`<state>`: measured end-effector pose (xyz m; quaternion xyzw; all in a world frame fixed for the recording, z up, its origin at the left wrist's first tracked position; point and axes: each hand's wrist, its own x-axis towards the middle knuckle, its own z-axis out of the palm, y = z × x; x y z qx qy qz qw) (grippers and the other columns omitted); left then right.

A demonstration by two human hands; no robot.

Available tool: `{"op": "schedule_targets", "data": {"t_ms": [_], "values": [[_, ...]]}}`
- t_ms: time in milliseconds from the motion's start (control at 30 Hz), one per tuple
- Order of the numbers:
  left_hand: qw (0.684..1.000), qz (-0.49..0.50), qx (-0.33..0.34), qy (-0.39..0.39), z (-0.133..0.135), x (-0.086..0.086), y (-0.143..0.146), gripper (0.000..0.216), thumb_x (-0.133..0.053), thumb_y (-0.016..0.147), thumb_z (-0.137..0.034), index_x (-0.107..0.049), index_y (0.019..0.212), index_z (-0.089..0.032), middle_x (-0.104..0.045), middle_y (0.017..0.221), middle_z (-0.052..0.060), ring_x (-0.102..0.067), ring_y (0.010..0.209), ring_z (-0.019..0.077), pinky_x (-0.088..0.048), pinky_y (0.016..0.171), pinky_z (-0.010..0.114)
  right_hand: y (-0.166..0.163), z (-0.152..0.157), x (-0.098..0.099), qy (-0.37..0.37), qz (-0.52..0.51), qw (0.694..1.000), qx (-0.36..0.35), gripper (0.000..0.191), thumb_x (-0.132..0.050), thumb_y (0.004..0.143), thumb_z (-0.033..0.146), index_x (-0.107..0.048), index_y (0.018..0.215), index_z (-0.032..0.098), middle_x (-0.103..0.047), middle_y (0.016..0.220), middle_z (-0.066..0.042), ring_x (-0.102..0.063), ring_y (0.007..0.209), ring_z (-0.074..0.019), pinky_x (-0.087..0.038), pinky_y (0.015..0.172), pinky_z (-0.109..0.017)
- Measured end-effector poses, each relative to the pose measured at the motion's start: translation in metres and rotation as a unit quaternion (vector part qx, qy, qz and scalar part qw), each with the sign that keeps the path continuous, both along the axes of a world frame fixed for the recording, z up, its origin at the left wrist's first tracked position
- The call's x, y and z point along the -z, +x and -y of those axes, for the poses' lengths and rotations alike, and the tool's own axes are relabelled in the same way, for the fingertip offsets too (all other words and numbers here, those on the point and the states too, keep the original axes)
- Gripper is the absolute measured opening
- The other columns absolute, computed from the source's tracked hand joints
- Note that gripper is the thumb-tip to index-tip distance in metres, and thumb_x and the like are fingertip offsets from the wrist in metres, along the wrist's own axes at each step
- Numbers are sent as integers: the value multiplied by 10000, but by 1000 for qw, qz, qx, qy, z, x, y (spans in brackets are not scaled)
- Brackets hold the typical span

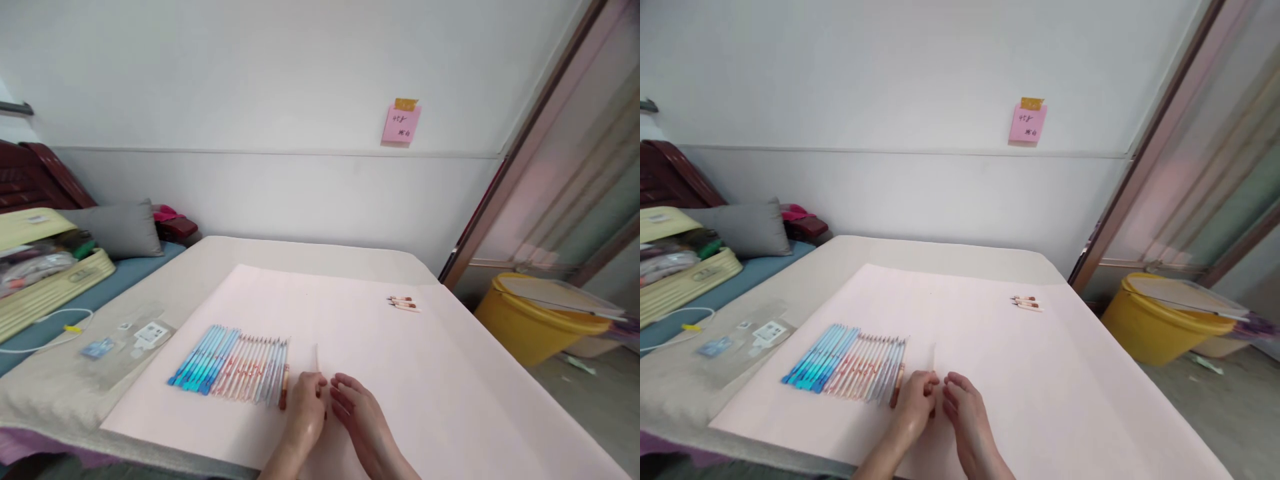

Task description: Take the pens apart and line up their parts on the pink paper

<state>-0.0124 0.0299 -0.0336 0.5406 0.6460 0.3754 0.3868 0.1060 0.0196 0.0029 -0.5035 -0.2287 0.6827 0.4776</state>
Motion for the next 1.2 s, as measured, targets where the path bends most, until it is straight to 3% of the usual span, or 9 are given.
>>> {"op": "schedule_targets", "data": {"t_ms": [100,200,467,633,733,867,1000,1100,1200], "values": [[988,139,-30,-65,-4,-10,0,428,-539,619,-95,-562,1041,-162,-635,944,88,-601,816,186,-435,678,258,-5,2,-2,-31,-72,997,-17,351,-661,634,262,-588,957,145,-649,923,-94,-612,828,-207,-461,773,-330],[979,183,-50,-78,-3,-14,2,572,-567,606,-117,-455,1166,-156,-646,860,59,-612,736,165,-436,622,237,-7,4,-8,-17,-51,997,-60,326,-657,652,291,-612,949,161,-658,842,-65,-608,736,-163,-468,710,-291],[973,220,-25,-58,4,-35,5,422,-604,602,-164,-539,1019,-151,-642,768,41,-608,661,163,-444,596,252,-5,4,-12,32,31,998,-35,222,-653,655,273,-649,831,137,-618,658,-23,-488,531,-80,-433,547,-212],[895,415,-147,-70,8,-45,-3,352,-605,686,-320,-551,991,-154,-645,882,98,-615,832,199,-461,707,305,-5,3,-15,34,-22,997,-70,199,-649,627,226,-647,800,128,-613,676,-30,-514,547,-78,-384,481,-168],[839,519,-143,-81,8,-47,-7,263,-620,691,-286,-568,895,-128,-645,905,146,-616,865,226,-480,696,322,-7,4,-17,12,-47,992,-118,169,-635,622,227,-623,763,133,-591,656,-13,-462,468,-46,-303,401,-142],[824,548,-124,-76,7,-51,-7,183,-652,673,-216,-578,813,-124,-654,872,143,-619,853,223,-490,659,303,-10,6,-20,-27,-44,985,-167,273,-506,746,414,-559,706,149,-482,514,35,-264,327,-27,-126,326,-173],[836,534,-111,-67,7,-52,-7,191,-686,653,-268,-556,681,-130,-653,753,97,-617,704,169,-471,574,252,-12,8,-25,68,118,972,-191,275,-450,785,402,-495,624,183,-283,412,95,-152,348,-50,-118,358,-211],[850,505,-131,-75,8,-51,-8,235,-714,620,-276,-525,611,-138,-628,637,49,-598,620,129,-449,546,213,-14,11,-26,222,321,909,-149,302,-491,776,381,-435,551,188,-353,464,63,-285,451,-78,-206,434,-221],[837,524,-144,-64,7,-53,-9,213,-710,628,-277,-550,654,-139,-645,700,62,-623,718,154,-462,581,216,-15,11,-23,254,365,884,-142,297,-459,796,367,-428,559,191,-387,498,54,-334,498,-90,-241,468,-220]]}}
